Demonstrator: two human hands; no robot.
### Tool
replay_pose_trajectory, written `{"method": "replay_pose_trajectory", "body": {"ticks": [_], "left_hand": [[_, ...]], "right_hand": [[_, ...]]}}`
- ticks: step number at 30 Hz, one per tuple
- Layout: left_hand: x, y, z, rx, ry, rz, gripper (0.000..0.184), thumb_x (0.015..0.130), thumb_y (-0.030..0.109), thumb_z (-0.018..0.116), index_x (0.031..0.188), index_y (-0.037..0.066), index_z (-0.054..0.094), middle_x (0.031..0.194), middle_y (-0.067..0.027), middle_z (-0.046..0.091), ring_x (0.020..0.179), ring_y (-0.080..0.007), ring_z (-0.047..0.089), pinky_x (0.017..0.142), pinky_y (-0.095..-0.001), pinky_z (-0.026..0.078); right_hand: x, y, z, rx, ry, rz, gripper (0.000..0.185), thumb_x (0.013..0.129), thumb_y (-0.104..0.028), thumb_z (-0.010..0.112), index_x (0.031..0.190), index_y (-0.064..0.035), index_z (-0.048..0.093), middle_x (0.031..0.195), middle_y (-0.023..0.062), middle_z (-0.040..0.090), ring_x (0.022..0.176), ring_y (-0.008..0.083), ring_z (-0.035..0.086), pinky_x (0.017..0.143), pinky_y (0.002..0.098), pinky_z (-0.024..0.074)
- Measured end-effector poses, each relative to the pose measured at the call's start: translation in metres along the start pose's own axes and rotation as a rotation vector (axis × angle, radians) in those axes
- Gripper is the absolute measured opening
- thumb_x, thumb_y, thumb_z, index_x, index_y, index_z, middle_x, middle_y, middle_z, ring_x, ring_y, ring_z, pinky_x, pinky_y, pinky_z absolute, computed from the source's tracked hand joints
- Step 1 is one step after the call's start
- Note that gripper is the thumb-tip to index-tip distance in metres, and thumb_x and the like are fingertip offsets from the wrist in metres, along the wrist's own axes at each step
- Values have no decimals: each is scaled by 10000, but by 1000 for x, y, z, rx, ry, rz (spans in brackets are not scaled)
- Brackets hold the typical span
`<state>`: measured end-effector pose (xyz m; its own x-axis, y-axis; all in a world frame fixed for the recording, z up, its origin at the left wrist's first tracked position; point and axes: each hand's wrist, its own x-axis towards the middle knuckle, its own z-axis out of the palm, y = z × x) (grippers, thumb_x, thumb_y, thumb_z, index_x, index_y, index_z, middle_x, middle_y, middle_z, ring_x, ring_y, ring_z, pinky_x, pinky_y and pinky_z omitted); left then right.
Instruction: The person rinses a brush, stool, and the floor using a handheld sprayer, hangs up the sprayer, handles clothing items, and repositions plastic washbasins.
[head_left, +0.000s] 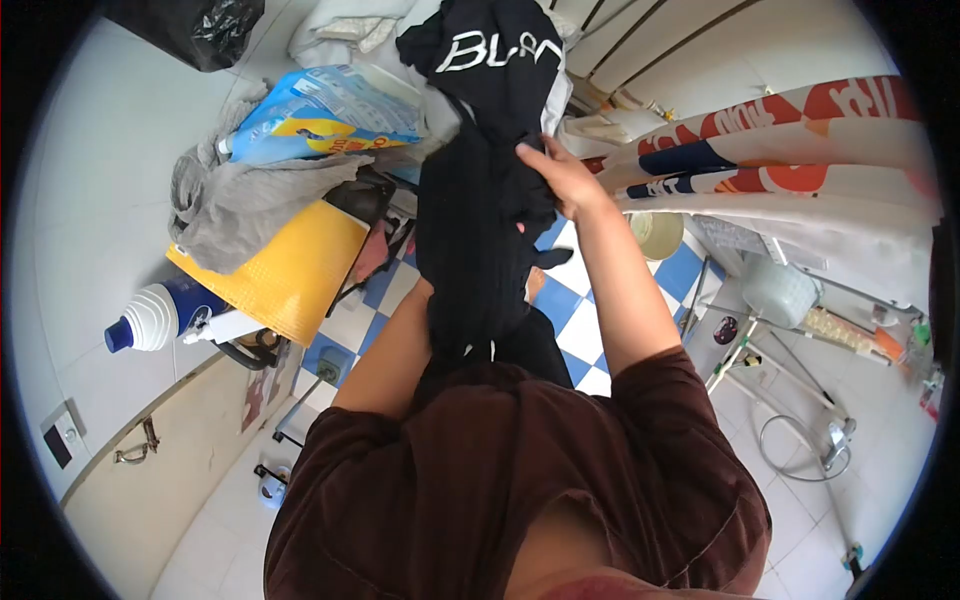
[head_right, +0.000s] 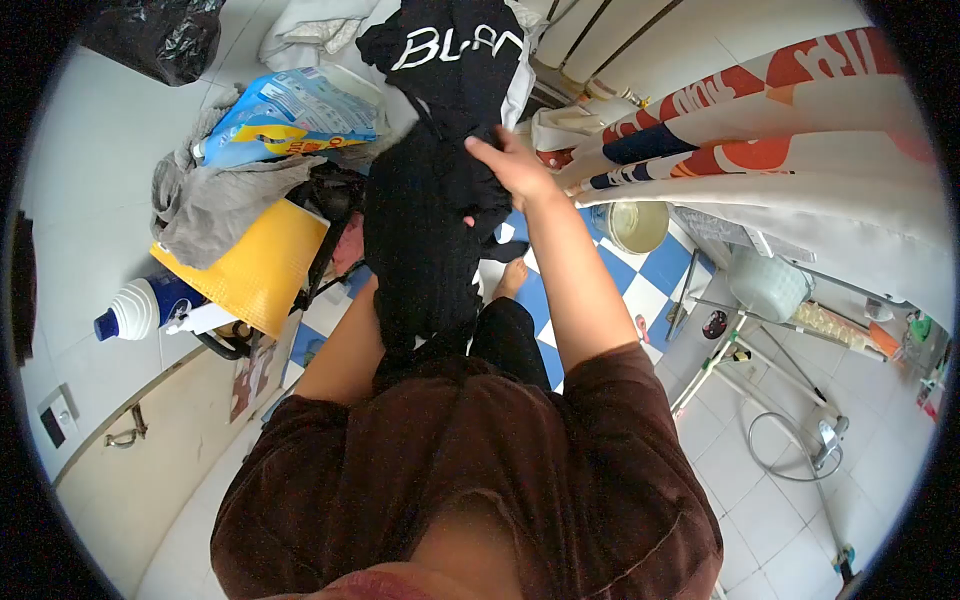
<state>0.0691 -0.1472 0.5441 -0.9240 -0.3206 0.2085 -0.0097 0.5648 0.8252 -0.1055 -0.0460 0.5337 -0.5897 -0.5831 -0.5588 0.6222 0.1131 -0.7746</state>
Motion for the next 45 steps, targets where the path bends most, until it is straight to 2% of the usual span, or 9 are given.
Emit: {"method": "replay_pose_trajectory", "body": {"ticks": [6, 9, 12, 19, 22, 23, 28, 40, 45], "left_hand": [[5, 51, -48, 482, -14, 180, 473, 643, 259, 657, 1037, 11, 570, 1037, -179, 544, 983, -330, 508, 889, -445, 374], [2, 59, -50, 572, -294, 106, 373, 656, 245, 629, 949, 17, 585, 929, -168, 550, 918, -336, 514, 835, -451, 386], [15, 65, -32, 764, -211, -71, 351, 688, 240, 595, 962, 21, 578, 936, -161, 554, 882, -329, 519, 833, -455, 390], [-18, 94, 32, -1546, -8, -1008, 377, 884, 262, 505, 1167, 14, 521, 1132, -145, 551, 1020, -274, 527, 931, -377, 402], [-32, 84, 36, -1280, -245, -712, 409, 931, 227, 475, 1286, 28, 435, 1179, -74, 527, 1096, -162, 494, 974, -301, 369], [-34, 72, 42, -1386, -246, -1013, 401, 918, 217, 511, 1265, 23, 460, 1186, -54, 530, 1111, -139, 478, 960, -288, 369], [-55, 62, 5, -938, -453, -847, 500, 871, 261, 594, 1269, -9, 458, 1035, -26, 562, 962, -102, 512, 838, -242, 413], [-89, 25, -75, -734, -348, -760, 489, 888, 232, 564, 1291, -5, 422, 1235, -121, 505, 1158, -188, 471, 971, -301, 366], [-94, 25, -44, -73, -459, -467, 754, 762, 295, 684, 1360, 19, 317, 1352, -189, 385, 1244, -309, 387, 1027, -374, 320]], "right_hand": [[-100, -80, -34, 287, -6, -443, 415, 810, -18, 542, 1213, 57, 478, 1112, 144, 587, 972, 210, 587, 870, 316, 460], [-184, -79, -76, 336, -196, -571, 800, 572, -260, 633, 1237, 133, 424, 1286, 260, 456, 1191, 351, 464, 1060, 403, 302], [-223, -58, -76, 400, -237, -650, 677, 524, -417, 667, 995, 64, 596, 1257, 311, 430, 1188, 417, 419, 1040, 443, 287], [-195, -26, -12, -932, -446, -297, 1160, 589, -412, 797, 1391, 83, 121, 1412, 312, 216, 1325, 385, 259, 1097, 361, 176], [-188, 22, 11, -1032, -52, -382, 863, 666, -227, 768, 1308, 87, 285, 1327, 296, 352, 1215, 400, 407, 1013, 394, 335], [-186, 31, 8, -966, 38, -349, 758, 688, -163, 745, 1283, 72, 339, 1281, 285, 416, 1175, 387, 456, 980, 390, 374], [-179, 26, -14, -231, 88, -309, 343, 753, 49, 472, 1093, 33, 510, 1008, 49, 571, 915, 125, 536, 853, 264, 411], [-203, 21, -14, 4, 73, -131, 414, 654, -4, 502, 1066, 28, 494, 954, 43, 555, 876, 134, 524, 825, 259, 407], [-224, 56, -19, 50, 139, -38, 481, 641, -24, 544, 1116, -1, 472, 957, 27, 528, 904, 125, 502, 832, 244, 389]]}}
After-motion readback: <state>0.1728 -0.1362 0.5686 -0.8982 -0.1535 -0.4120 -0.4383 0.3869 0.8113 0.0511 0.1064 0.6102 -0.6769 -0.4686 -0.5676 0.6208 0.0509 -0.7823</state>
